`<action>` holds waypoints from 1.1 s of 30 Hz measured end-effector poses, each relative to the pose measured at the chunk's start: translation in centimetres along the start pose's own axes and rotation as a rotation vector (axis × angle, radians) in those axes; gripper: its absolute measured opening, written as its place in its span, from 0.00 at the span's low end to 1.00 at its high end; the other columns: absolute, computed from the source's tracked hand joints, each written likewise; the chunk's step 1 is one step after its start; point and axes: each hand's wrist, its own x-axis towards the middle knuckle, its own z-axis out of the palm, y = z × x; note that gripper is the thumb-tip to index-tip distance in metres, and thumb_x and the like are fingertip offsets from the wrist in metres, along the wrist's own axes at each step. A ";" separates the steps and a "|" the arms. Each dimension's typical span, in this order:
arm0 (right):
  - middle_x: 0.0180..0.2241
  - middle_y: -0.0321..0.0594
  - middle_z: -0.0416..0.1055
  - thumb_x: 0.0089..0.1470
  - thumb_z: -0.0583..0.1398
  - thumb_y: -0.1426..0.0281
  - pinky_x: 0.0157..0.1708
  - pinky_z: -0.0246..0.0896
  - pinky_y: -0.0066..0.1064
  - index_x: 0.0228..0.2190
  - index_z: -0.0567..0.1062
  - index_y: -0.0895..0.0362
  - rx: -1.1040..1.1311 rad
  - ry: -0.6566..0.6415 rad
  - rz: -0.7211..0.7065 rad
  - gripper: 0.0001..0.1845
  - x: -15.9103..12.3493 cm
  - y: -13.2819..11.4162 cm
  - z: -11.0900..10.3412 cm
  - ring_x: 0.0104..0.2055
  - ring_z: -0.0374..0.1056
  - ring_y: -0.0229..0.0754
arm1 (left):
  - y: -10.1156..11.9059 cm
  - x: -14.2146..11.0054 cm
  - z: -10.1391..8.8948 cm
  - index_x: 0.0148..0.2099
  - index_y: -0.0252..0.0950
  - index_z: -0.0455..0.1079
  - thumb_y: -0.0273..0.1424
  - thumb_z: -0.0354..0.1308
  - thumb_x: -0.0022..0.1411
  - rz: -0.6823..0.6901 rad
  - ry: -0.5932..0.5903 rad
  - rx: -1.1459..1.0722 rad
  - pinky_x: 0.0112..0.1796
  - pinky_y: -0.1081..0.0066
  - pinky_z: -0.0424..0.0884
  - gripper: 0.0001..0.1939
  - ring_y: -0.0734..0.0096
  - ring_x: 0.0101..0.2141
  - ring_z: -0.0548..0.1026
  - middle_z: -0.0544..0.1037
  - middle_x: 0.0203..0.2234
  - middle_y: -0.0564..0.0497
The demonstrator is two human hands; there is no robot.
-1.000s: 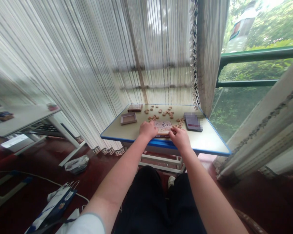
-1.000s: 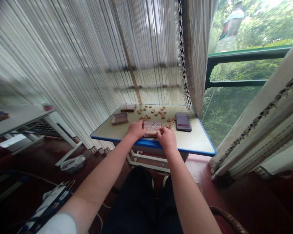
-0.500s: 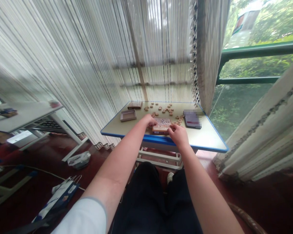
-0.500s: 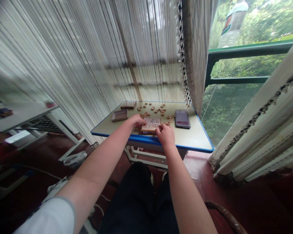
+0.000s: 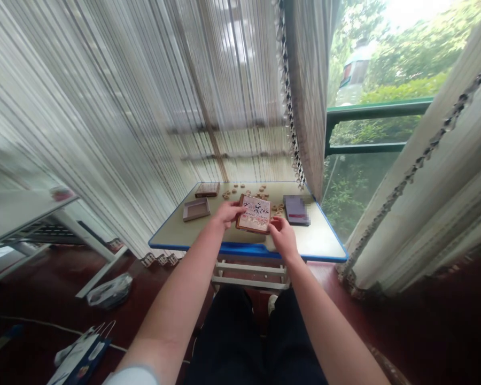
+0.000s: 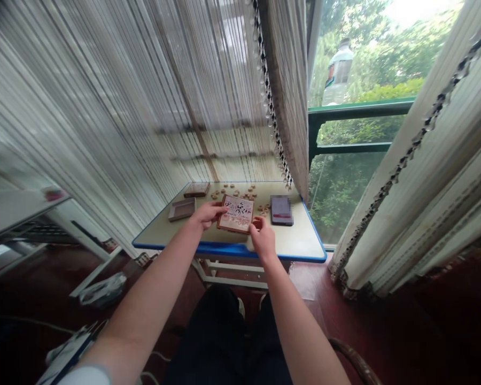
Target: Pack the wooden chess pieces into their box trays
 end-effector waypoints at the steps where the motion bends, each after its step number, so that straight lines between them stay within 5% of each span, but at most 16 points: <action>1: 0.38 0.44 0.74 0.48 0.58 0.66 0.35 0.67 0.33 0.44 0.70 0.58 0.115 -0.011 0.065 0.20 0.4 -0.2 -0.2 0.36 0.71 0.42 | 0.4 0.3 0.3 0.32 0.29 0.73 0.19 0.66 0.44 0.011 -0.012 -0.032 0.34 0.65 0.76 0.10 0.69 0.25 0.77 0.78 0.24 0.47; 5: 0.32 0.44 0.74 0.47 0.60 0.66 0.25 0.67 0.28 0.39 0.73 0.61 0.389 -0.127 0.254 0.16 3.4 -1.7 -1.6 0.26 0.69 0.37 | 2.2 2.1 2.0 0.34 0.29 0.72 0.20 0.66 0.45 0.018 -0.027 -0.144 0.32 0.64 0.76 0.11 0.68 0.25 0.77 0.78 0.24 0.47; 13: 0.28 0.41 0.75 0.47 0.60 0.66 0.26 0.64 0.25 0.32 0.76 0.60 0.465 -0.076 0.224 0.11 12.6 -2.2 -3.9 0.30 0.70 0.37 | 5.0 6.3 5.7 0.37 0.34 0.71 0.31 0.66 0.48 -0.019 -0.098 -0.080 0.31 0.68 0.75 0.13 0.68 0.28 0.77 0.79 0.31 0.45; 21: 0.32 0.43 0.76 0.46 0.62 0.66 0.32 0.66 0.27 0.34 0.76 0.60 0.571 -0.130 0.196 0.12 18.2 0.1 -5.5 0.31 0.71 0.38 | 4.6 12.1 9.1 0.38 0.32 0.72 0.21 0.62 0.49 -0.035 -0.053 -0.063 0.29 0.75 0.72 0.11 0.74 0.25 0.76 0.79 0.28 0.49; 24: 0.32 0.45 0.76 0.48 0.60 0.63 0.30 0.66 0.30 0.34 0.75 0.60 0.481 -0.045 0.187 0.15 18.4 1.1 -6.5 0.30 0.71 0.40 | 4.2 15.0 10.4 0.38 0.32 0.72 0.20 0.61 0.49 -0.053 -0.107 -0.101 0.29 0.75 0.72 0.11 0.75 0.25 0.75 0.78 0.28 0.49; 27: 0.26 0.43 0.75 0.50 0.57 0.58 0.24 0.60 0.29 0.30 0.76 0.60 0.185 0.187 0.119 0.17 17.9 1.8 -7.0 0.24 0.68 0.40 | 3.8 18.1 11.7 0.38 0.31 0.71 0.18 0.59 0.51 -0.072 -0.072 -0.103 0.30 0.75 0.72 0.11 0.76 0.24 0.75 0.78 0.27 0.49; 33: 0.26 0.42 0.75 0.55 0.51 0.57 0.31 0.55 0.30 0.25 0.76 0.57 -0.205 0.378 -0.065 0.21 18.6 2.9 -7.6 0.31 0.68 0.43 | 2.9 23.5 15.0 0.37 0.29 0.70 0.17 0.59 0.50 -0.177 -0.084 -0.053 0.30 0.73 0.74 0.10 0.74 0.24 0.75 0.77 0.26 0.47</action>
